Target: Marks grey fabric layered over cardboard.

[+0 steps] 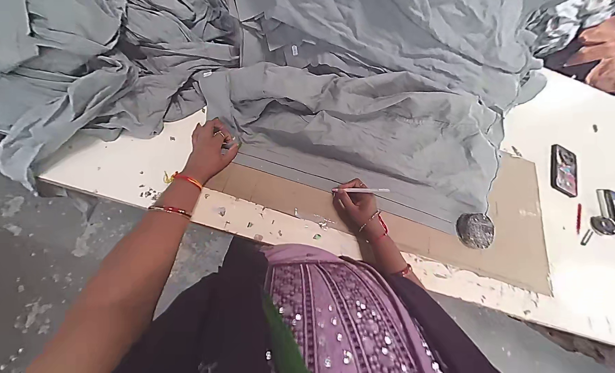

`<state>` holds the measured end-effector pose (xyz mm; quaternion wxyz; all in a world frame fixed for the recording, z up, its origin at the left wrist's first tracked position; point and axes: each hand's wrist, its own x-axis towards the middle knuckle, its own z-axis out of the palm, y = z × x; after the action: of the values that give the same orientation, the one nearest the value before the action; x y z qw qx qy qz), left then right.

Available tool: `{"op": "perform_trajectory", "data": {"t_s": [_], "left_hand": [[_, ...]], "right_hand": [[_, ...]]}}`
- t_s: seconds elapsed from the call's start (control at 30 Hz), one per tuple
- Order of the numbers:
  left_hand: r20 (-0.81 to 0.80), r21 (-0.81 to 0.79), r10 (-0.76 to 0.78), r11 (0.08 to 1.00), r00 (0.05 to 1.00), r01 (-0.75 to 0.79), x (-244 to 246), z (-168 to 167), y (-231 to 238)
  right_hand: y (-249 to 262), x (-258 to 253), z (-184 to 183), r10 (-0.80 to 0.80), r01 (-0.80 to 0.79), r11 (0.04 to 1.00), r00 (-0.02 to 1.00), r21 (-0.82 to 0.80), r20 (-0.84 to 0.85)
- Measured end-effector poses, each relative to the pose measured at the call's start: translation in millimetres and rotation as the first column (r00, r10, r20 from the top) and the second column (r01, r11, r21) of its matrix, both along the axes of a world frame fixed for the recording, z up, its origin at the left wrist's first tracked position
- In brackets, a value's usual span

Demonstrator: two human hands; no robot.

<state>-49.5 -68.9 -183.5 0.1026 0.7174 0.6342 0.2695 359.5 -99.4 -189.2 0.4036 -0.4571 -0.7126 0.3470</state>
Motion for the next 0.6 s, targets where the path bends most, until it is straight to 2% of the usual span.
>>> {"op": "perform_trajectory", "data": {"t_s": [0.1,0.17,0.23,0.33,0.37,0.43,0.57,0.6], "left_hand": [[-0.009,-0.001,-0.003,1.0,1.0,0.003,-1,-2,0],[-0.011,-0.002,-0.004,1.0,1.0,0.004,-2,-2,0],[-0.004,0.005,0.004,1.0,1.0,-0.004,-1,-1,0],[0.007,0.006,0.005,1.0,1.0,-0.005,1,0,-3],[0.005,0.009,0.003,1.0,1.0,-0.003,2,0,-4],[0.006,0.011,0.0,1.0,1.0,-0.001,1,1,-2],[0.0,0.006,-0.003,1.0,1.0,0.003,-1,-1,0],[0.002,-0.002,-0.001,1.0,1.0,0.001,0,0,-2]], "right_hand": [[-4,-15,11,-0.117,0.083,0.988,0.954,0.134,0.276],[-7,-31,25,-0.207,0.176,0.978,0.882,0.112,0.423],[-1,-36,27,-0.28,0.287,0.957,0.878,0.04,0.387],[11,-30,9,-0.318,0.321,0.946,0.946,-0.044,0.065],[13,-29,7,-0.3,0.3,0.952,0.954,-0.067,0.015],[14,-29,9,-0.29,0.294,0.951,0.955,-0.095,0.057],[14,-45,31,-0.34,0.397,0.911,0.876,-0.112,0.341],[16,-48,34,-0.353,0.419,0.901,0.86,-0.115,0.368]]}}
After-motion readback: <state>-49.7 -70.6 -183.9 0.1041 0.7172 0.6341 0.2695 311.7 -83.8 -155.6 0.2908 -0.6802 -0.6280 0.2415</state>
